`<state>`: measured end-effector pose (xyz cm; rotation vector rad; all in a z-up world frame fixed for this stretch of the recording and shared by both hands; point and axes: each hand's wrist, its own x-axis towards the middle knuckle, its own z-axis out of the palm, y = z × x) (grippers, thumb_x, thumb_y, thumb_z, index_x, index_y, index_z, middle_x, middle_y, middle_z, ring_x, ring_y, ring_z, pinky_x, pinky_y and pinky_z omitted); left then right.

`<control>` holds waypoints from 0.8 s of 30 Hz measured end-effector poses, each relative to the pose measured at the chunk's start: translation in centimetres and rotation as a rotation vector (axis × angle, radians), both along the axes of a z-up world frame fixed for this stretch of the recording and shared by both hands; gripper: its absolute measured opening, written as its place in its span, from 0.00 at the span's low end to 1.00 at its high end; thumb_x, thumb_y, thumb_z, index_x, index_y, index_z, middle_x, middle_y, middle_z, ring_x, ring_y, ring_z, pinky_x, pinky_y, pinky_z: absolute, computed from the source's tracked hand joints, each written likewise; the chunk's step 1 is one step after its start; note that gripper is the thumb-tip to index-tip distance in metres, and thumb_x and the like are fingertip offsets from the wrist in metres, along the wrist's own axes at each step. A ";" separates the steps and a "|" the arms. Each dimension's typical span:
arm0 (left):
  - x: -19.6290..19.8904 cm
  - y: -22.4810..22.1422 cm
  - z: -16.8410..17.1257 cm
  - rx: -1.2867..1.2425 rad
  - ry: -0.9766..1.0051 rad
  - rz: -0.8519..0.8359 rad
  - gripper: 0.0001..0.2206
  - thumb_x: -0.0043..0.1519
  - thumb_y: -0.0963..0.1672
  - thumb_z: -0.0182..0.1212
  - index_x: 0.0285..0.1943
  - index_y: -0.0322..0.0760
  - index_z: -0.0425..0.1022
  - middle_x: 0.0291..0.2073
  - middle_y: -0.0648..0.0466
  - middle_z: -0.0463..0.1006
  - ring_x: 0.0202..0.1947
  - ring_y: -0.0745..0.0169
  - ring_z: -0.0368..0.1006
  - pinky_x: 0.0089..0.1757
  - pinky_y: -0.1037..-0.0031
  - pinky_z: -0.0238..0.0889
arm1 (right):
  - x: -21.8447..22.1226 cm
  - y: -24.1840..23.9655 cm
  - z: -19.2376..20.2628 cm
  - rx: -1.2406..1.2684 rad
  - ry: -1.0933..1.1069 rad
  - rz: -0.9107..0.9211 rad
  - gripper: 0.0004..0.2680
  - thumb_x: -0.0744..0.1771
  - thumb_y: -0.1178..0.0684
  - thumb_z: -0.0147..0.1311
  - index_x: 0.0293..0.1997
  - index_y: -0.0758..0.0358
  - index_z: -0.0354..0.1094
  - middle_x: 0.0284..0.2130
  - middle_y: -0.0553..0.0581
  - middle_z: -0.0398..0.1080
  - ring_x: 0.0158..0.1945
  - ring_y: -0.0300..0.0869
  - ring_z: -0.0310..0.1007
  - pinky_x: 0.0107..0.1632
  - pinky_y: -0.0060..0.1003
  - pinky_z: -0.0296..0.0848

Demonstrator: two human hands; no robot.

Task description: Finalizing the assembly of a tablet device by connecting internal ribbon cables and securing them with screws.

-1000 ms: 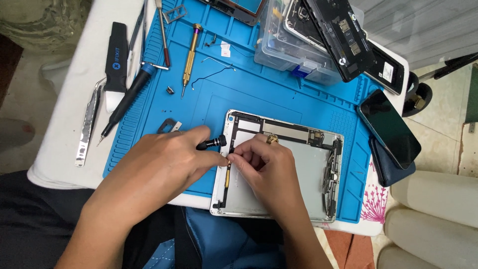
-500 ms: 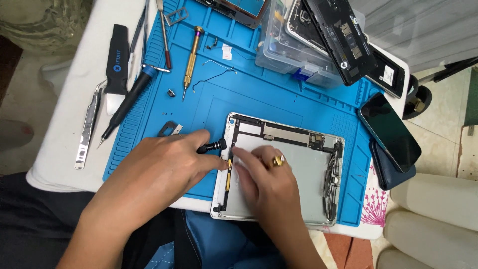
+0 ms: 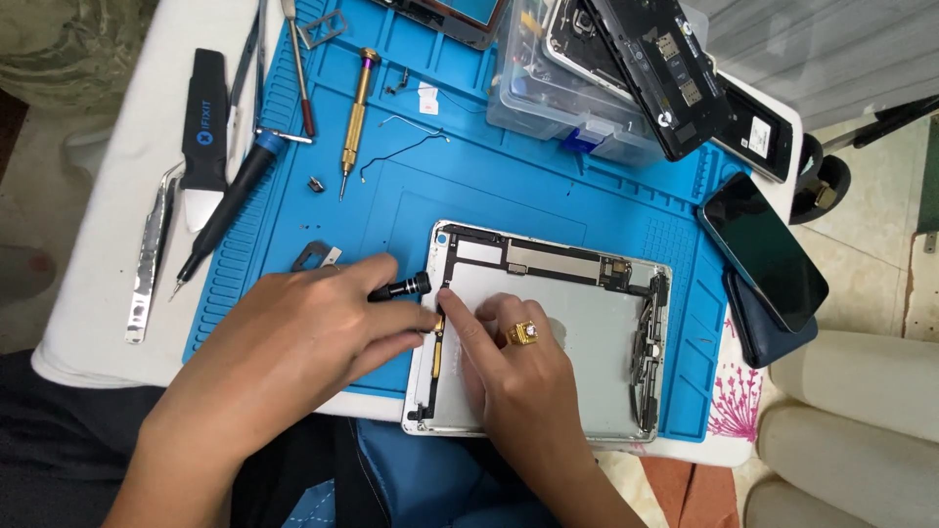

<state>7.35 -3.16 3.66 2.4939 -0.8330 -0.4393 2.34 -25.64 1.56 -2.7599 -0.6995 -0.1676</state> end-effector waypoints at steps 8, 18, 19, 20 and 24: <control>-0.6 -1.1 -1.0 -0.002 -0.199 0.046 0.07 0.66 0.51 0.60 0.45 0.51 0.76 0.39 0.58 0.69 0.30 0.54 0.76 0.19 0.59 0.67 | 0.3 -0.2 -0.3 0.114 0.019 0.006 0.15 0.69 0.65 0.54 0.64 0.60 0.67 0.38 0.60 0.64 0.38 0.50 0.65 0.37 0.42 0.70; -0.4 -1.4 -1.6 -0.021 -0.173 0.031 0.07 0.66 0.50 0.62 0.41 0.48 0.76 0.39 0.58 0.68 0.29 0.56 0.76 0.27 0.58 0.68 | 0.2 -0.4 -0.5 0.169 -0.003 0.010 0.15 0.69 0.66 0.54 0.64 0.62 0.68 0.37 0.60 0.64 0.37 0.49 0.66 0.38 0.42 0.70; -0.3 -1.4 -1.6 -0.023 -0.164 0.026 0.07 0.66 0.50 0.63 0.41 0.47 0.75 0.39 0.57 0.68 0.29 0.57 0.76 0.24 0.59 0.67 | 0.2 -0.4 -0.5 0.168 -0.010 0.016 0.15 0.69 0.66 0.54 0.63 0.63 0.68 0.37 0.60 0.64 0.37 0.49 0.66 0.39 0.42 0.69; -0.3 -1.4 -1.6 -0.024 -0.154 0.021 0.08 0.65 0.50 0.64 0.41 0.46 0.75 0.40 0.57 0.68 0.28 0.57 0.76 0.22 0.60 0.67 | 0.2 -0.4 -0.5 0.166 -0.017 0.022 0.15 0.69 0.67 0.53 0.63 0.63 0.68 0.36 0.60 0.65 0.38 0.50 0.66 0.40 0.42 0.69; -0.2 -1.4 -1.7 -0.028 -0.143 0.016 0.08 0.65 0.50 0.64 0.43 0.47 0.76 0.39 0.58 0.69 0.29 0.55 0.75 0.22 0.60 0.67 | 0.2 -0.5 -0.4 0.168 -0.023 0.046 0.14 0.68 0.68 0.53 0.62 0.67 0.68 0.35 0.61 0.64 0.38 0.51 0.67 0.41 0.44 0.69</control>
